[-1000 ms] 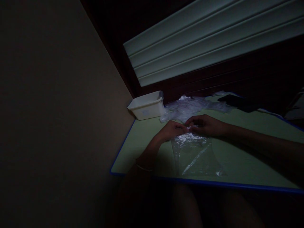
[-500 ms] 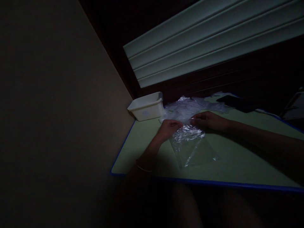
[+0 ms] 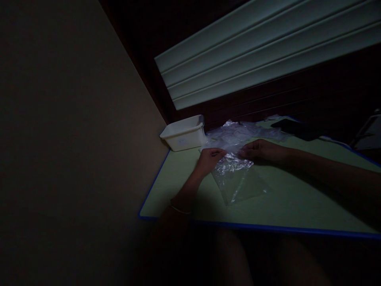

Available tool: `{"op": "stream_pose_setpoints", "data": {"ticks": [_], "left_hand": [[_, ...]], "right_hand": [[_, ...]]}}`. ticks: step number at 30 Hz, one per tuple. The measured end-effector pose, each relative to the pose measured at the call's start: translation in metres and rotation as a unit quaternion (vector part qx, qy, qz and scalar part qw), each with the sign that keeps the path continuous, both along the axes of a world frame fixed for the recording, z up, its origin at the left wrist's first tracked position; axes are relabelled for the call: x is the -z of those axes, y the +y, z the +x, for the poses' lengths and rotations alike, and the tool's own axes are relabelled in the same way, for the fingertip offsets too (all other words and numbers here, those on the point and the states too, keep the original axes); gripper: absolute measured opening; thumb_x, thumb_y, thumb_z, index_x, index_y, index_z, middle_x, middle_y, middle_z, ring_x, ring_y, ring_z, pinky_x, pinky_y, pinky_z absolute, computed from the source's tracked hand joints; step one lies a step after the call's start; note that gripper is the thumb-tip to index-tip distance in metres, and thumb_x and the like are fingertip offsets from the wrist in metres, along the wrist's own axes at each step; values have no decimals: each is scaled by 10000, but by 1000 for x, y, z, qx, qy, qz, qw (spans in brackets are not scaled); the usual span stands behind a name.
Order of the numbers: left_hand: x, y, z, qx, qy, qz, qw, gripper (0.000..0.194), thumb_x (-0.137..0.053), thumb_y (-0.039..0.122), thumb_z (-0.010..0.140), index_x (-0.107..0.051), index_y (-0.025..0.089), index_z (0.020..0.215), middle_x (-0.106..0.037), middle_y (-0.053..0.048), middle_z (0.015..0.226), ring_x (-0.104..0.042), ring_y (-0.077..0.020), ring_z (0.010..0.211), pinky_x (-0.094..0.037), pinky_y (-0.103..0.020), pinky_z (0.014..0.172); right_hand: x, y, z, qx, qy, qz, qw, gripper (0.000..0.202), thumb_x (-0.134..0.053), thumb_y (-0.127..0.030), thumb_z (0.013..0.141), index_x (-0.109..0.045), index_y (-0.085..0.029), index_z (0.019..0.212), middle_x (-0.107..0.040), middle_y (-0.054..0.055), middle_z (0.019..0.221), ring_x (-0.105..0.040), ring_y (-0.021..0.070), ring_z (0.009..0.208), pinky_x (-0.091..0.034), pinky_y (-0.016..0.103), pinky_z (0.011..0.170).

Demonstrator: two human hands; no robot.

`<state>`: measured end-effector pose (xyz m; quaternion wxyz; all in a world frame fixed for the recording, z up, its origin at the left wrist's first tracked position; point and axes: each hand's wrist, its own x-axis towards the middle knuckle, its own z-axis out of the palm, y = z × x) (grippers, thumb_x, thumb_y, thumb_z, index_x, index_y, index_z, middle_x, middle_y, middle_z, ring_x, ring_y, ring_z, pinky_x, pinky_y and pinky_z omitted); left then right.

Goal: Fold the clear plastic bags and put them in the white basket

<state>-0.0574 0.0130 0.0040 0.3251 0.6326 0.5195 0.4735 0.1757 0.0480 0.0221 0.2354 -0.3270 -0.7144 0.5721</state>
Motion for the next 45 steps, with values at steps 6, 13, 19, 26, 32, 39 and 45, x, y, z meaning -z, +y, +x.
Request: {"op": "stream_pose_setpoints", "data": {"ticks": [6, 13, 19, 26, 32, 39, 45], "left_hand": [[3, 3, 0, -21, -32, -16, 999, 299, -724, 380, 717, -747, 111, 848, -720, -61, 770, -613, -142, 679, -451, -244, 645], [2, 2, 1, -6, -30, -10, 999, 332, -713, 408, 724, -750, 117, 881, -720, -67, 782, -616, -142, 676, -458, -249, 647], [-2, -1, 3, -10, -30, 8, 999, 294, -725, 368, 720, -748, 113, 865, -727, -74, 804, -626, -147, 682, -466, -255, 655], [-10, -5, 6, -27, -41, 11, 999, 259, -719, 340, 735, -747, 120, 869, -733, -72, 805, -639, -154, 687, -484, -266, 663], [-8, -4, 7, -20, -50, 16, 998, 261, -729, 347, 725, -751, 129, 867, -739, -78, 834, -661, -166, 730, -494, -269, 693], [-5, -3, 7, -2, -41, 19, 999, 295, -722, 370, 733, -747, 121, 888, -742, -89, 840, -665, -173, 723, -502, -271, 679], [-3, -1, 3, -2, -7, 29, 1000, 308, -713, 400, 739, -751, 135, 893, -740, -88, 872, -664, -177, 765, -494, -272, 706]], "right_hand": [[1, 0, -2, 11, 40, -60, 997, 362, -773, -486, 670, -673, -157, 783, -682, 40, 764, -588, 126, 621, -462, 258, 583], [1, -2, -3, -3, 14, -27, 1000, 357, -762, -488, 670, -688, -160, 789, -678, 36, 709, -569, 127, 564, -454, 253, 520], [5, 1, -3, -39, 53, -83, 994, 288, -776, -378, 693, -729, -151, 864, -732, 54, 817, -662, 153, 698, -530, 272, 684], [2, 3, 0, -73, 64, -172, 980, 376, -793, -283, 704, -711, -134, 1040, -745, 112, 977, -714, 213, 854, -571, 324, 816], [-1, -2, 0, -89, 70, -200, 973, 372, -741, -248, 769, -684, -163, 1126, -731, 109, 1070, -712, 240, 945, -552, 376, 923], [6, 0, -2, -80, 59, -199, 975, 323, -753, -194, 744, -712, -151, 1061, -722, 112, 1103, -707, 253, 972, -551, 350, 939], [3, -1, -3, -87, 82, -190, 974, 360, -748, -237, 757, -698, -154, 1104, -712, 113, 1141, -688, 242, 1021, -508, 379, 1000]]}}
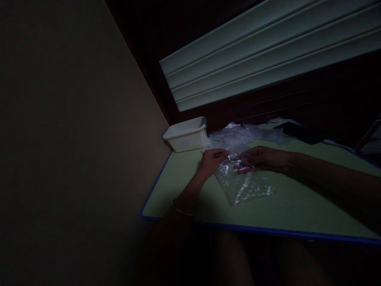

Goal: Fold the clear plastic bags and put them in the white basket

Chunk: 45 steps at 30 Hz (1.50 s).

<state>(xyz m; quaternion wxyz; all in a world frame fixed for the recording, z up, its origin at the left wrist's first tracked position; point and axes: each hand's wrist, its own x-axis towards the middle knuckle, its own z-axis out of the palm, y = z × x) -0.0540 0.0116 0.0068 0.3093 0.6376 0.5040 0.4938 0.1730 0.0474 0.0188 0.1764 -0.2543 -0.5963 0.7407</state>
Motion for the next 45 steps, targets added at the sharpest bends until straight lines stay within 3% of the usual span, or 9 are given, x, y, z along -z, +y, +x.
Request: {"op": "stream_pose_setpoints", "data": {"ticks": [9, 17, 25, 30, 37, 45], "left_hand": [[6, 5, 0, -35, -61, -48, 996, 268, -730, 351, 709, -737, 118, 840, -717, -56, 754, -609, -134, 649, -444, -240, 624], [5, 3, 0, -10, -71, -79, 994, 314, -752, 377, 683, -730, 108, 843, -700, -47, 734, -574, -115, 629, -420, -236, 618], [-7, -6, -7, 72, -36, -156, 984, 418, -784, 423, 641, -735, 97, 898, -695, -52, 782, -550, -99, 643, -403, -234, 632], [-13, -12, -10, 134, 1, -206, 969, 425, -760, 465, 656, -729, 86, 843, -624, -17, 645, -468, -66, 526, -362, -220, 537], [-23, -20, -13, 211, 35, -264, 940, 343, -746, 432, 689, -681, 97, 724, -594, -13, 598, -516, -73, 482, -412, -216, 484], [-25, -24, -12, 251, 64, -303, 917, 294, -755, 379, 690, -702, 96, 750, -612, -22, 592, -509, -67, 462, -412, -195, 445]], "right_hand": [[4, 5, -1, 31, -24, 17, 999, 260, -762, -292, 751, -717, -125, 946, -725, 140, 1090, -713, 240, 943, -581, 307, 834], [6, 4, -2, 54, -20, 30, 998, 211, -775, -226, 723, -703, -127, 896, -740, 137, 1028, -726, 219, 854, -600, 281, 762], [5, 9, 3, 5, -47, 70, 996, 174, -752, -250, 734, -720, -114, 838, -762, 102, 833, -720, 168, 740, -574, 227, 691], [4, 10, 5, -48, -80, 86, 992, 236, -741, -296, 734, -727, -105, 872, -758, 88, 772, -710, 151, 676, -546, 199, 603], [1, 6, 7, -105, -111, 101, 983, 223, -737, -310, 723, -732, -134, 860, -754, 68, 772, -714, 171, 692, -552, 216, 584], [-7, 0, 5, -126, -120, 99, 980, 193, -725, -289, 748, -731, -124, 847, -757, 71, 786, -713, 164, 695, -546, 214, 599]]}}
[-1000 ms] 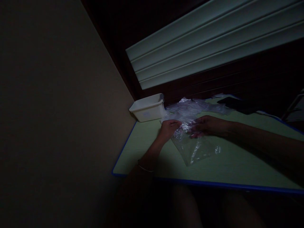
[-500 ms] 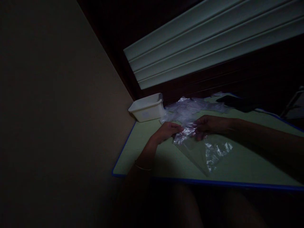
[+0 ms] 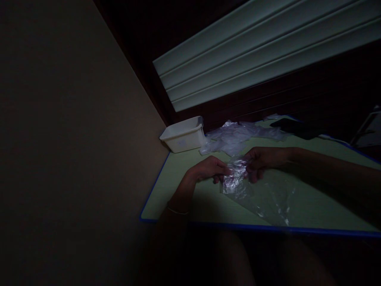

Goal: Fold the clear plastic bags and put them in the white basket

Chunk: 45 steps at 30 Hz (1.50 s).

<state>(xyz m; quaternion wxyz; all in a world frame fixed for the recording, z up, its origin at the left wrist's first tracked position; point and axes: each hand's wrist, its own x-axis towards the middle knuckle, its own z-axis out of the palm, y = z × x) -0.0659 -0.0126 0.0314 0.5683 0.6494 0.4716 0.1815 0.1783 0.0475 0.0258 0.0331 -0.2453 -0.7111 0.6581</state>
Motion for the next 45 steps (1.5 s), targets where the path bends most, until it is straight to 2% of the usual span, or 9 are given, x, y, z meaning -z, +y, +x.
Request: {"op": "stream_pose_setpoints", "data": {"ticks": [6, 12, 17, 21, 28, 32, 35, 40, 45], "left_hand": [[7, 8, -10, -95, -33, 37, 994, 274, -733, 353, 713, -702, 85, 760, -612, -27, 594, -500, -65, 445, -395, -192, 422], [18, 19, -20, -192, -115, 79, 971, 305, -736, 370, 713, -704, 85, 817, -612, -29, 620, -508, -71, 444, -385, -196, 417], [22, 25, -22, -254, -164, 105, 947, 348, -755, 370, 689, -718, 86, 887, -658, -60, 693, -526, -73, 471, -390, -197, 435], [23, 27, -21, -292, -184, 104, 933, 374, -783, 380, 650, -718, 80, 865, -673, -76, 726, -560, -88, 519, -409, -205, 464], [30, 31, -24, -301, -169, 114, 932, 390, -783, 397, 638, -711, 76, 849, -641, -38, 640, -507, -72, 447, -408, -216, 444], [29, 32, -25, -295, -178, 124, 930, 430, -782, 388, 644, -712, 97, 952, -678, -49, 718, -530, -69, 475, -416, -206, 454], [27, 31, -24, -295, -190, 135, 927, 432, -777, 351, 642, -704, 114, 996, -707, -64, 801, -549, -70, 485, -424, -205, 454], [29, 34, -25, -300, -191, 172, 919, 350, -703, 278, 657, -711, 117, 967, -680, -26, 689, -527, -74, 432, -401, -200, 425], [29, 33, -25, -296, -167, 212, 916, 287, -620, 229, 672, -723, 121, 918, -640, 2, 616, -513, -80, 404, -389, -206, 416]], "right_hand": [[3, 10, 9, 67, 60, -50, 995, 234, -694, -336, 795, -731, -136, 912, -764, 100, 931, -718, 175, 718, -547, 236, 608], [5, 22, 22, 147, 106, -94, 979, 270, -656, -378, 821, -735, -175, 981, -756, 113, 993, -720, 237, 869, -583, 331, 754], [11, 29, 23, 155, 155, -106, 970, 240, -668, -326, 824, -721, -141, 967, -744, 114, 1006, -710, 207, 885, -559, 324, 840], [16, 31, 18, 141, 172, -80, 972, 245, -698, -288, 806, -703, -126, 990, -737, 103, 967, -700, 184, 840, -552, 289, 787], [24, 39, 18, 242, 162, -78, 953, 252, -721, -216, 783, -676, -175, 1028, -751, 86, 928, -698, 156, 715, -562, 248, 640], [22, 40, 19, 259, 180, -91, 945, 295, -712, -180, 784, -662, -166, 1074, -755, 103, 951, -717, 193, 807, -581, 303, 748], [17, 36, 17, 273, 203, -106, 934, 199, -689, -139, 778, -685, -165, 976, -757, 97, 937, -719, 204, 830, -575, 332, 802], [12, 35, 17, 279, 197, -91, 935, 53, -691, -170, 769, -688, -215, 797, -757, 33, 856, -694, 170, 735, -561, 300, 720], [12, 35, 14, 275, 206, -84, 935, 30, -662, -183, 743, -687, -192, 755, -739, 53, 800, -674, 170, 734, -534, 291, 718]]}}
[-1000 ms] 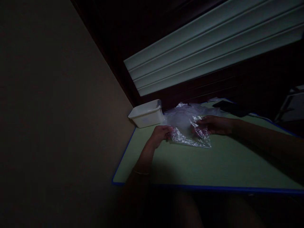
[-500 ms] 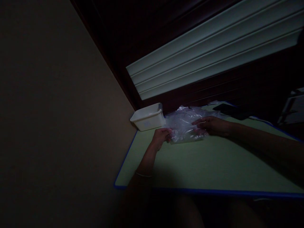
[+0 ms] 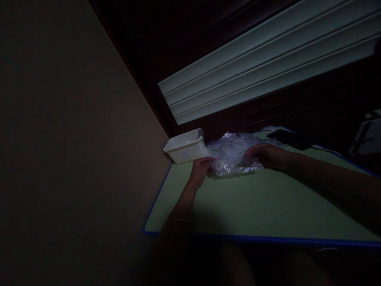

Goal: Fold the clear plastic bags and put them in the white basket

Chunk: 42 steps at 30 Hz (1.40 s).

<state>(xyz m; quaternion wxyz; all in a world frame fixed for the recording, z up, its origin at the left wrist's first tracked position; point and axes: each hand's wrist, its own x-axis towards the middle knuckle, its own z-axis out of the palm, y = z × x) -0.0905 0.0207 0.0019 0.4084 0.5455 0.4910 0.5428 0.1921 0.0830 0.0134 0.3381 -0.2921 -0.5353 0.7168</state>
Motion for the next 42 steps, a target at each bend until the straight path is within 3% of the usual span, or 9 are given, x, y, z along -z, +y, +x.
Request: {"op": "stream_pose_setpoints", "data": {"ticks": [7, 9, 13, 17, 24, 28, 30, 36, 42], "left_hand": [[-13, -12, 15, 22, 40, 20, 999, 257, -587, 184, 686, -747, 137, 881, -647, -4, 616, -516, -78, 462, -401, -203, 475], [-18, -18, 21, 49, 61, 25, 997, 265, -567, 144, 682, -755, 142, 869, -657, -11, 620, -518, -78, 470, -398, -200, 478], [-26, -30, 31, 106, 87, 14, 990, 234, -588, 127, 690, -764, 149, 843, -669, -17, 629, -519, -76, 473, -399, -198, 485], [-29, -36, 37, 130, 107, 9, 986, 206, -620, 144, 711, -771, 155, 852, -677, -20, 643, -531, -79, 504, -414, -200, 517], [-32, -39, 40, 134, 112, 25, 984, 203, -649, 196, 746, -765, 157, 908, -702, -34, 713, -543, -80, 544, -419, -199, 545], [-39, -40, 42, 152, 32, 21, 988, 531, -709, 276, 740, -609, 190, 1255, -715, -36, 808, -565, -84, 580, -446, -206, 581], [-42, -38, 42, 130, -9, 25, 991, 615, -741, 323, 721, -566, 179, 1293, -708, -41, 814, -583, -95, 609, -466, -216, 598], [-38, -31, 44, 88, -121, 2, 989, 526, -656, 560, 761, -653, 108, 1031, -694, -116, 901, -661, -183, 769, -515, -281, 634], [-30, -33, 60, 99, -114, -24, 988, 485, -699, 553, 725, -682, 107, 917, -692, -103, 889, -642, -162, 780, -503, -280, 697]], "right_hand": [[-15, 7, 5, 124, 2, 60, 990, 142, -550, -283, 780, -672, -225, 823, -706, 86, 1094, -624, 252, 1046, -490, 400, 901], [-21, 1, 6, 95, -21, 118, 988, 153, -598, -311, 785, -692, -210, 851, -705, 101, 1093, -640, 246, 989, -488, 382, 889], [-29, -26, -7, -49, -90, 189, 976, 299, -632, -418, 799, -722, -173, 944, -725, 90, 1005, -645, 229, 923, -484, 355, 845], [-29, -53, -23, -127, -158, 202, 958, 329, -650, -455, 782, -714, -142, 857, -681, 38, 746, -580, 147, 633, -443, 279, 613], [-32, -61, -25, -146, -184, 174, 956, 279, -716, -439, 706, -646, -169, 711, -551, -26, 564, -454, 95, 472, -331, 233, 469], [-31, -57, -23, -111, -173, 173, 963, 309, -730, -467, 696, -628, -176, 700, -553, -21, 571, -467, 97, 480, -347, 236, 472], [-29, -53, -23, -70, -155, 174, 970, 312, -729, -477, 696, -622, -184, 709, -570, -12, 595, -487, 108, 502, -361, 247, 489], [-31, -51, -31, 112, -81, 161, 977, 268, -745, -456, 677, -610, -225, 693, -566, -8, 616, -471, 130, 542, -367, 280, 523], [-34, -60, -40, 163, 20, 57, 985, 288, -804, -384, 604, -582, -209, 659, -573, -1, 633, -491, 124, 544, -392, 256, 479]]}}
